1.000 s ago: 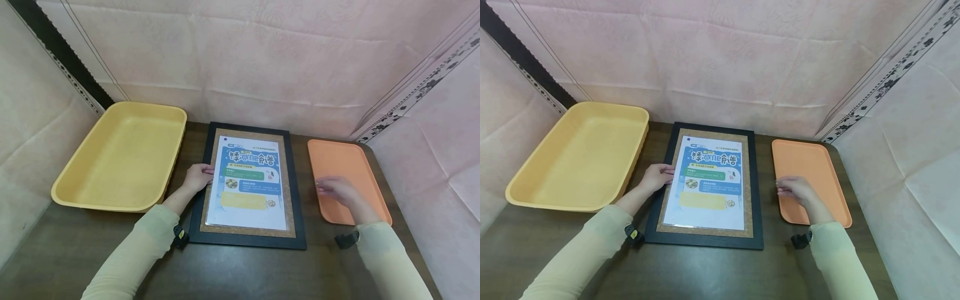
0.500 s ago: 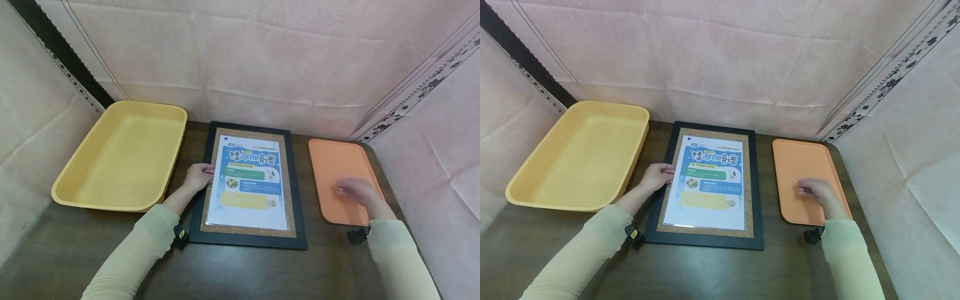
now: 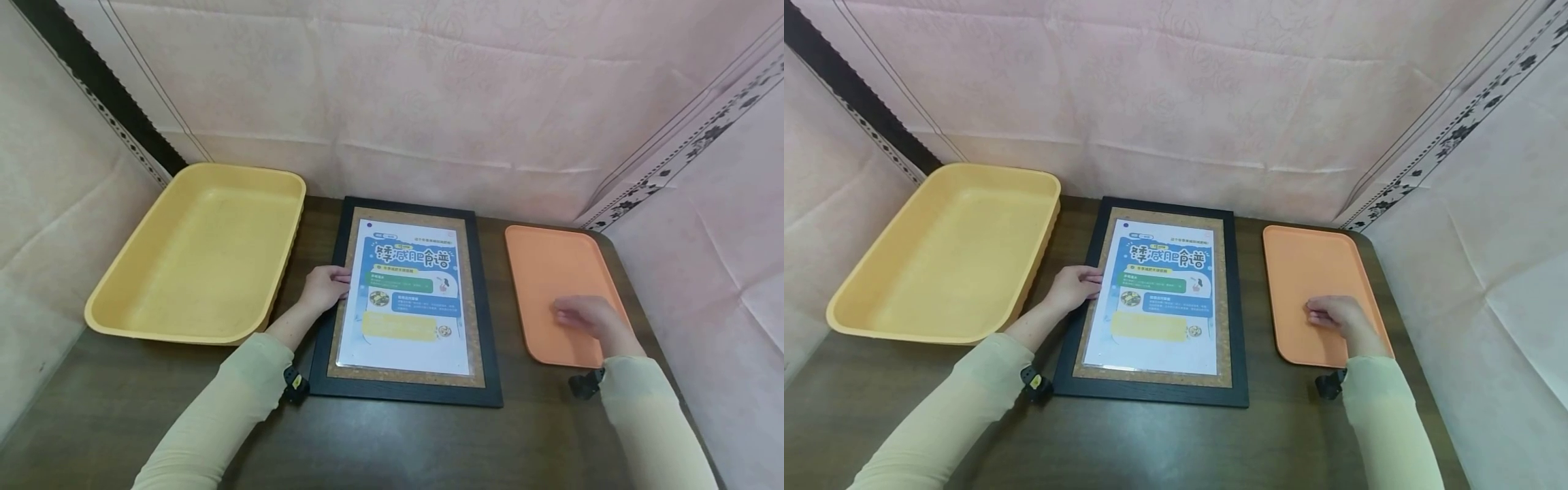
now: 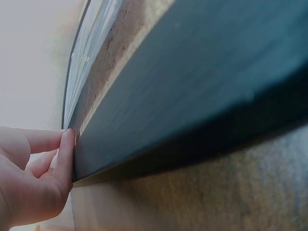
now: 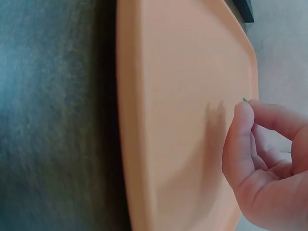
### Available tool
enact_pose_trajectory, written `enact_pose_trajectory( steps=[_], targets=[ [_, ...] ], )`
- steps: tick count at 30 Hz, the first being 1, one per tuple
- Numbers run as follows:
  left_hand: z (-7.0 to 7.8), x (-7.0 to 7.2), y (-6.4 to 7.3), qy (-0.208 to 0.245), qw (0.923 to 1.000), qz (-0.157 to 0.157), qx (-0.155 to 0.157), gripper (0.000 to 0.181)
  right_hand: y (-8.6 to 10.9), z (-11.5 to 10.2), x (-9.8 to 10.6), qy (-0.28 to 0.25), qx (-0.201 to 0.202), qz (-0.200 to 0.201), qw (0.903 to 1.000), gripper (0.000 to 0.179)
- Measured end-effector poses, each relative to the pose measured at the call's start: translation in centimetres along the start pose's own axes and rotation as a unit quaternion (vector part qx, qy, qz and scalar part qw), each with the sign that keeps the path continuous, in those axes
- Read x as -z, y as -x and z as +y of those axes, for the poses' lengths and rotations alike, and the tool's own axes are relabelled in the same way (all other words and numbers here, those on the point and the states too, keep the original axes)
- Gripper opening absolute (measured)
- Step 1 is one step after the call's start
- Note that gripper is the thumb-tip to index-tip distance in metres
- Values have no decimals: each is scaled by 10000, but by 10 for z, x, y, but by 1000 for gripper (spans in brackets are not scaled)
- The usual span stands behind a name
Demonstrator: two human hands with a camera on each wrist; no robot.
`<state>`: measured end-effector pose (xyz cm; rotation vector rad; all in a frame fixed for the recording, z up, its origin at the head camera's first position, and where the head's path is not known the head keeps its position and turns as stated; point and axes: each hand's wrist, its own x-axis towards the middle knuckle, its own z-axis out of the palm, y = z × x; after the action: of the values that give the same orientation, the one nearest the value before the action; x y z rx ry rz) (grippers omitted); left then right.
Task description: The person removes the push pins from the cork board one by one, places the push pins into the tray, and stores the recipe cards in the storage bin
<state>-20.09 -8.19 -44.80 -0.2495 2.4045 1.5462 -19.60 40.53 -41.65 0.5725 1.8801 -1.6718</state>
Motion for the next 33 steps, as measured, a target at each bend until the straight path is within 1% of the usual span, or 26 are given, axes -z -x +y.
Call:
enact_pose_trajectory(
  steps=[3, 7, 11, 14, 16, 19, 22, 26, 28, 31, 33],
  targets=[
    [0, 1, 1, -16, 10000, 6, 7, 34, -2, 0, -2, -17, -54, 36, 10000, 30],
    [1, 1, 2, -44, 10000, 16, -12, 34, -4, 2, -3, 78, -137, 270, 9995, 28],
    [1, 0, 0, -21, 10000, 40, -38, 34, -7, 3, -4, 376, -156, 559, 9976, 24],
    [1, -1, -1, 4, 10000, 25, -11, 34, -7, 3, -5, 591, -164, 695, 9957, 22],
    [0, -1, -1, 16, 10000, 18, 38, 34, -8, 3, -5, 631, -179, 737, 9951, 19],
    [0, 0, -1, -2, 10000, 41, 66, 34, -8, 2, -7, 689, -179, 765, 9945, 7],
    [0, 0, -1, -9, 10000, 70, 38, 34, -7, 1, -7, 802, -133, 773, 9937, 14],
    [0, 1, 1, -44, 10000, 55, -21, 34, -5, -3, -3, 947, -96, 789, 9923, 10],
    [0, 1, 1, -45, 10000, 41, -28, 34, -5, -8, -2, 1102, -55, 820, 9905, 13],
    [0, 0, 0, -46, 10000, 41, -56, 34, -7, -18, -4, 1340, 51, 948, 9864, 26],
    [-1, -1, 0, -41, 10000, 30, -57, 34, -9, -27, -8, 1525, 248, 1007, 9829, 43]
  ],
)
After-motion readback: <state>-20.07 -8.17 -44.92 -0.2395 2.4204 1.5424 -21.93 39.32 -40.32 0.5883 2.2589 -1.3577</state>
